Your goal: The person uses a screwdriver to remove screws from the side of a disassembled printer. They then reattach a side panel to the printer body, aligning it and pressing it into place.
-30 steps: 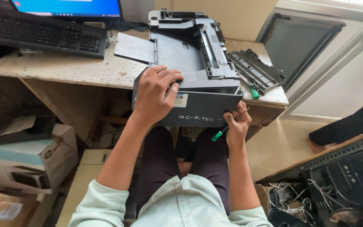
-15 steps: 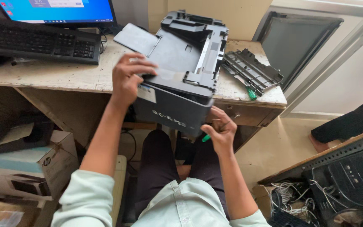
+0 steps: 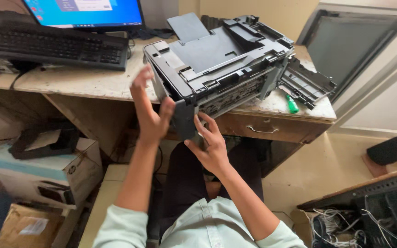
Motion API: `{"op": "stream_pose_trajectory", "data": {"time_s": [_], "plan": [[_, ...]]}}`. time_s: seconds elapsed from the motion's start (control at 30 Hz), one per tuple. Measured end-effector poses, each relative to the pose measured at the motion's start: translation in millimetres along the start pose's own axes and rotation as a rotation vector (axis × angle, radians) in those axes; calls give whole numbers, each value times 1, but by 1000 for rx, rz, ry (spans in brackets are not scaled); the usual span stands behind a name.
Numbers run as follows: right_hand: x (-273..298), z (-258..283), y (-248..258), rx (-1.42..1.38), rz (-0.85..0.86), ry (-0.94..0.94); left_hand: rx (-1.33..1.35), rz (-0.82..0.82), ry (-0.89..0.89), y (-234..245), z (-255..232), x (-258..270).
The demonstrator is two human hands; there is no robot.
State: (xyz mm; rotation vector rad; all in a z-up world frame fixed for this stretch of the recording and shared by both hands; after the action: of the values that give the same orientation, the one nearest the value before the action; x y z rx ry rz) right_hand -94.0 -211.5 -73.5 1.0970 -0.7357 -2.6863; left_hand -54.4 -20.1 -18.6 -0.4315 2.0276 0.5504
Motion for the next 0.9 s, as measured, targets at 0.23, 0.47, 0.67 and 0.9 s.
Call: {"op": "stream_pose_trajectory", "data": {"time_s": [0.23, 0.47, 0.67, 0.9], "plan": [[-23, -19, -34, -175, 156, -133, -178, -74, 167, -7, -13, 45], [-53, -12, -43, -137, 235, -64, -427, -112, 181, 4, 4, 20], [-33, -11, -32, -133, 220, -289, -496, -71, 162, 16, 13, 15], [10, -74, 32, -498, -172, -139, -633, -31, 88, 13, 24, 23]]}}
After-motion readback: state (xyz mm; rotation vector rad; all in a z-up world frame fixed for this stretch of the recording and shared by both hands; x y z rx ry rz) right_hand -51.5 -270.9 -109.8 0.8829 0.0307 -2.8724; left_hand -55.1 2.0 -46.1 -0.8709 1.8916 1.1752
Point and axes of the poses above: each hand's wrist, its own x-axis away from the middle knuckle, its own y-axis out of the back of the hand, z = x × y, the point moved 2 cm from there along -x, towards the middle knuckle, and after that the axes turned 5 degrees about z, right-handed, at the moved point
